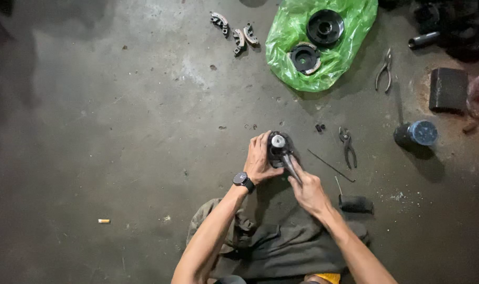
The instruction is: Disassembling and inspecting a motorcycle centrifugal clutch assembly on a workshop floor.
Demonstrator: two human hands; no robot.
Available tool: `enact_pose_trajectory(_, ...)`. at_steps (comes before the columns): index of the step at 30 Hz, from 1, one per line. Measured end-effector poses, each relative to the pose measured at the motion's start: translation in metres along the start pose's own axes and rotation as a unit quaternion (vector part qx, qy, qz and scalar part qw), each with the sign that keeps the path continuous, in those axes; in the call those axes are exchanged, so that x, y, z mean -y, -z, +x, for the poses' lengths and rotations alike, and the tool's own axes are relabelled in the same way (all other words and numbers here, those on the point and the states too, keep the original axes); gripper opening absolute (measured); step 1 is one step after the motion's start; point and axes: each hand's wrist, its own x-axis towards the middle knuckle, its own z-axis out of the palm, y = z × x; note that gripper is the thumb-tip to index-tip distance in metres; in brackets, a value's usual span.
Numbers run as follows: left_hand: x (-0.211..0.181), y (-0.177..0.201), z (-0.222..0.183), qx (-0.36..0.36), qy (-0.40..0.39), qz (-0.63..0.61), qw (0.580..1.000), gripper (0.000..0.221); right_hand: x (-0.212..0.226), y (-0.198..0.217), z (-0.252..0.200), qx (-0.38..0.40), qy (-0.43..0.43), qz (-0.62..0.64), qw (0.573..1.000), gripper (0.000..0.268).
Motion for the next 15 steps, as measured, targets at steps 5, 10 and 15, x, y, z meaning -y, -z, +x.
enact_pose_trajectory(5, 0.014, 0.0, -0.014, 0.007, -0.003, 0.055, 0.998, 0.125, -0.01, -0.009, -0.01, 0.003, -0.123, 0.029, 0.992, 0.057)
enact_pose_trajectory(10, 0.018, 0.006, -0.007, 0.047, 0.006, 0.146, 0.988, 0.127, -0.024, -0.006, -0.017, 0.001, -0.221, 0.048, 0.974, 0.057)
enact_pose_trajectory(15, 0.047, -0.018, 0.024, 0.012, 0.085, 0.198, 0.976, 0.056, -0.019, -0.001, -0.01, -0.021, -0.247, 0.061, 0.967, 0.061)
